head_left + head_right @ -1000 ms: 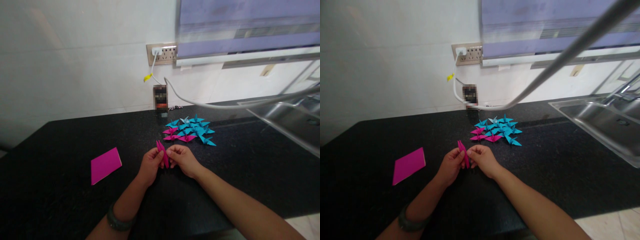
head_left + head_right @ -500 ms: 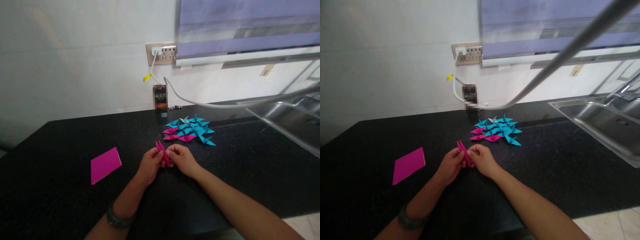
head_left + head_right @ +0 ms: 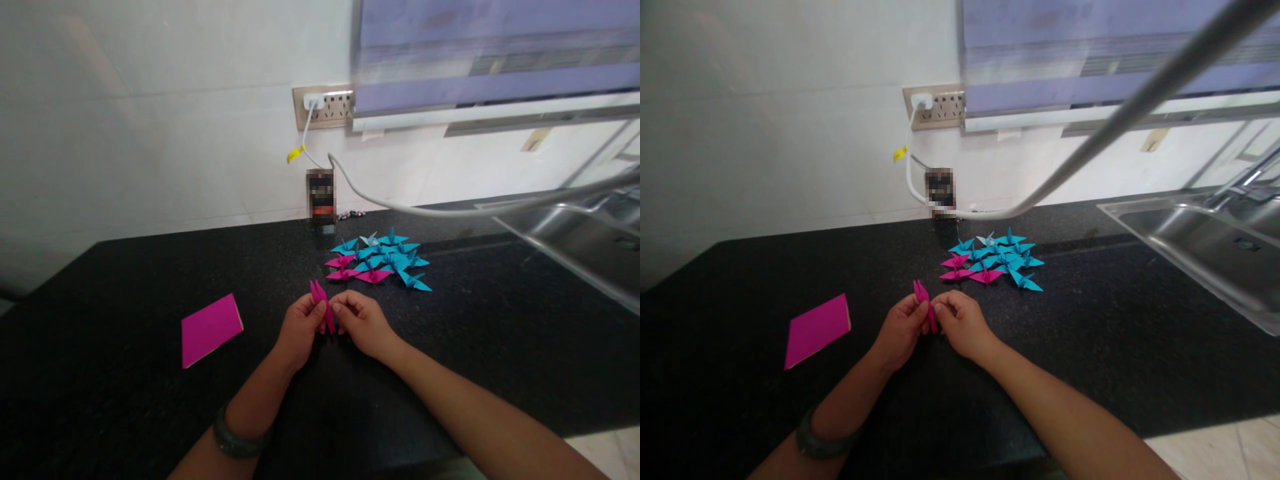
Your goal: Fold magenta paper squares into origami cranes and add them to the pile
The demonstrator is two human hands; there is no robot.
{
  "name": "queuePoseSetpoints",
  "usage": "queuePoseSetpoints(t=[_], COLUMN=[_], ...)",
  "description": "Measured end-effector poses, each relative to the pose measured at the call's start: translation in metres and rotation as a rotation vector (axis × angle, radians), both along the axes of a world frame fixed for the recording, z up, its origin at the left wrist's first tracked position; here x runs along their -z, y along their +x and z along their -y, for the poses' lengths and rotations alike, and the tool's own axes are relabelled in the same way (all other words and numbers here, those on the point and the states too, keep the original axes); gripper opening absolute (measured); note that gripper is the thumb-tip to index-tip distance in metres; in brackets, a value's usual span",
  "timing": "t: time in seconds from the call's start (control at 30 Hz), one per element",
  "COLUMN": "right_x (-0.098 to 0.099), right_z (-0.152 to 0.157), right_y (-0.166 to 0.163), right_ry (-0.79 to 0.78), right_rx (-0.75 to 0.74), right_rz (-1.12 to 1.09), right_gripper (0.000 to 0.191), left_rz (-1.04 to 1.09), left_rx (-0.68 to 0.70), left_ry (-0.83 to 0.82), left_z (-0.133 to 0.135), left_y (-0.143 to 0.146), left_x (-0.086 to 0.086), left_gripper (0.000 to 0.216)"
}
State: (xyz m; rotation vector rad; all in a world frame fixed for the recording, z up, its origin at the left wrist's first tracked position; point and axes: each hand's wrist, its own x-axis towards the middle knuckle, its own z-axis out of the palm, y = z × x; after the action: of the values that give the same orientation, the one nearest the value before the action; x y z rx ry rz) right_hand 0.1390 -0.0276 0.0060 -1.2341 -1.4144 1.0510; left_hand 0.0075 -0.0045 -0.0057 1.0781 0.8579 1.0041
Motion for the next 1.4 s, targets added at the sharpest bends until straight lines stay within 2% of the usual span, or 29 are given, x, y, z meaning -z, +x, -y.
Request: queuePoseSetpoints(t=[0.1, 0.33, 0.57, 0.7, 0.97, 1.13, 1.23, 1.4], right_x=[-0.0015, 0.0026, 0.0025, 0.0051, 0.0074, 0.0054, 0.0028, 0.0004], right_z=[-0.0004, -0.0032, -0.0056, -0.0068, -0.009, -0.0094, -0.0093, -0.008], right_y=[-0.002, 0.0003, 0.003, 0.0025, 0.0057, 0.0037, 0.0035, 0.0036], right_ry=[-0.063, -0.121, -0.177, -0.192, -0.14, -0.166, -0.19, -0.227], right_rx=[-0.005, -0.017, -0.021, -0.044, 0.039, -0.013, -0.027, 0.024], right_rz=[-0.053, 0.007, -0.109, -0.188, -0.19, -0.272, -0.346, -0.407], right_gripper=[0.015, 0.015, 0.02, 0.021, 0.022, 0.024, 0.026, 0.028], left_rz=[-0.006, -0.027, -0.047, -0.14, -0.21, -0.272, -0.235, -0.162], left_rx=[-0.034, -0.096, -0.127, -0.093, -0.041, 0.011, 0.094, 0.136], left_ry=[0.01, -0.039, -0.027, 0.003, 0.023, 0.097, 0.085, 0.062], left_z=[0.0001, 0.001, -0.0014, -0.0016, 0.0002, -0.0007, 0.0018, 0.0048], left_y=[-0.0002, 0.0012, 0.0003, -0.003, -0.0016, -0.0036, -0.0011, 0.0034], left_x=[-0.0011, -0.0029, 0.0005, -0.0031, -0.0083, -0.0062, -0.0066, -0.0078], left_gripper=[0.02, 0.021, 0.019, 0.02, 0.022, 0.021, 0.02, 0.017])
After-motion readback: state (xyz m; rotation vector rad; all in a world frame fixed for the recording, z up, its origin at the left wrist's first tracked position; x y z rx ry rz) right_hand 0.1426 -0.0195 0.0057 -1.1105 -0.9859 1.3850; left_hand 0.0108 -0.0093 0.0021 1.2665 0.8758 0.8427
